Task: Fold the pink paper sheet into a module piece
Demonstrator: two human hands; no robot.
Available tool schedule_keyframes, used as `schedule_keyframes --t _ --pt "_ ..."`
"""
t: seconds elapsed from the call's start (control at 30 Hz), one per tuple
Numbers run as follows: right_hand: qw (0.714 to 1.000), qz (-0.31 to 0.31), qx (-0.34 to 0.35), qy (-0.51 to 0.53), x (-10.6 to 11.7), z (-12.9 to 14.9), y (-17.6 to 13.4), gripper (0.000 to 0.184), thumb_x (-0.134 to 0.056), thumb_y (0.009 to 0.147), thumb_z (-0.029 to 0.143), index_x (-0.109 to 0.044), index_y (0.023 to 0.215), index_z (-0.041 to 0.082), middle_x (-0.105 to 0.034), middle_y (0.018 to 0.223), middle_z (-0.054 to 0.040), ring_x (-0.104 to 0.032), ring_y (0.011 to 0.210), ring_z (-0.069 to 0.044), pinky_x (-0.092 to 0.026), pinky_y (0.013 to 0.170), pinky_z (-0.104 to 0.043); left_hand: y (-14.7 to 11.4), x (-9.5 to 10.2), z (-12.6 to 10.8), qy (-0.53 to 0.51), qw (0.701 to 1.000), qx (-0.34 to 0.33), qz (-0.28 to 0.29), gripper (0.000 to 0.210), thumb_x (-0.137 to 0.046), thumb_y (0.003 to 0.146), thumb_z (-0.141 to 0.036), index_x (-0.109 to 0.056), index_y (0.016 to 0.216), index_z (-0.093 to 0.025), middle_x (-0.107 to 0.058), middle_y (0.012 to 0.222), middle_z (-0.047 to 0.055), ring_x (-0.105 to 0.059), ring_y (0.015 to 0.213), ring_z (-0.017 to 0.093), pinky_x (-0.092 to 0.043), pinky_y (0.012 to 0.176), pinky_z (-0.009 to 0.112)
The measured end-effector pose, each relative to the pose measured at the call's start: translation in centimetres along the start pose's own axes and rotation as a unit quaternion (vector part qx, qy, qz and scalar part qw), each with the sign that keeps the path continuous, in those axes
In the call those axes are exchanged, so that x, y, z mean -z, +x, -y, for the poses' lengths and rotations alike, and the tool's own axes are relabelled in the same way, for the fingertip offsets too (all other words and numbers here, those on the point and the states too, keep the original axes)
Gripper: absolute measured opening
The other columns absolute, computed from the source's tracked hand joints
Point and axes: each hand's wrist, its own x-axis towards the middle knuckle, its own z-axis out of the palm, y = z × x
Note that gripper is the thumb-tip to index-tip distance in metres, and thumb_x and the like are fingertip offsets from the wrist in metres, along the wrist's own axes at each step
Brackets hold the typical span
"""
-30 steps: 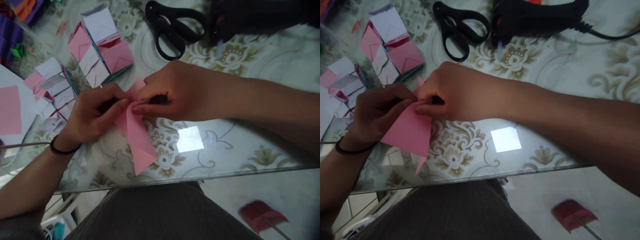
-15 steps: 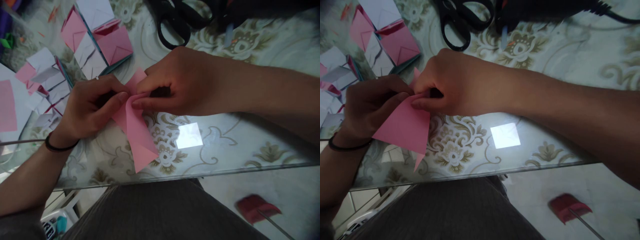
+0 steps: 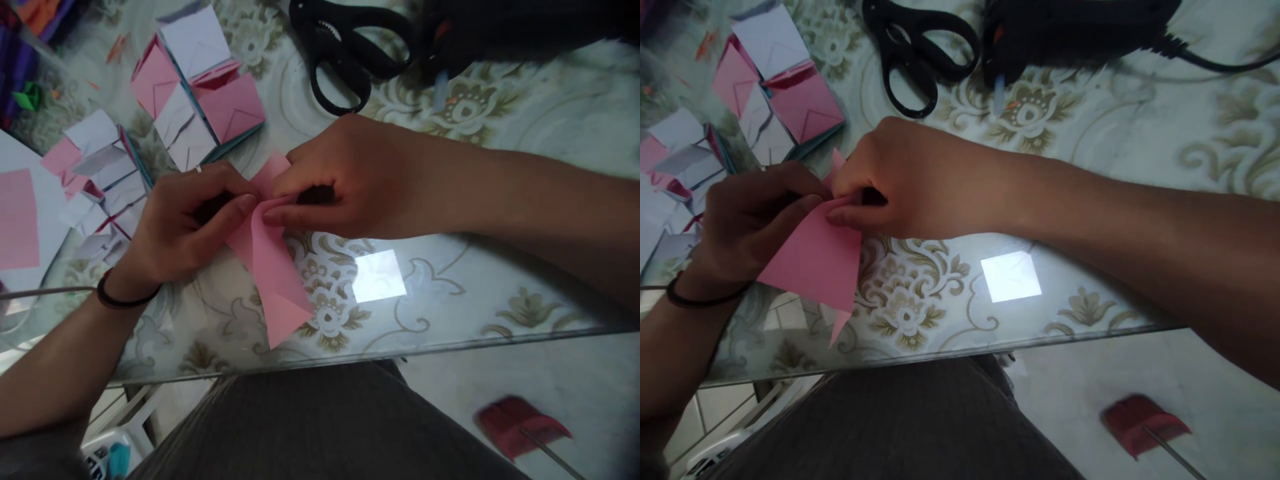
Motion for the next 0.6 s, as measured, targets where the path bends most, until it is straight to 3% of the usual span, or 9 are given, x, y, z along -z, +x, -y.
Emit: schedule_keyframes --t 0.6 --pt "0.999 0.001 -0.01 0.038 0.17 0.14 0.0 0.038 -0.056 0.106 0.039 -0.071 0.081 0.015 -0.059 0.07 0.0011 -0.044 0.065 -0.008 -0.026 0.065 -0.028 0.16 0.11 0.03 -0.001 1.0 -0.015 -0.002 0.014 -0.064 0.104 -0.022 -0.074 0.095 -0.017 -0.072 0.083 0.0 -0.06 0.07 0.009 -0.044 0.061 0.023"
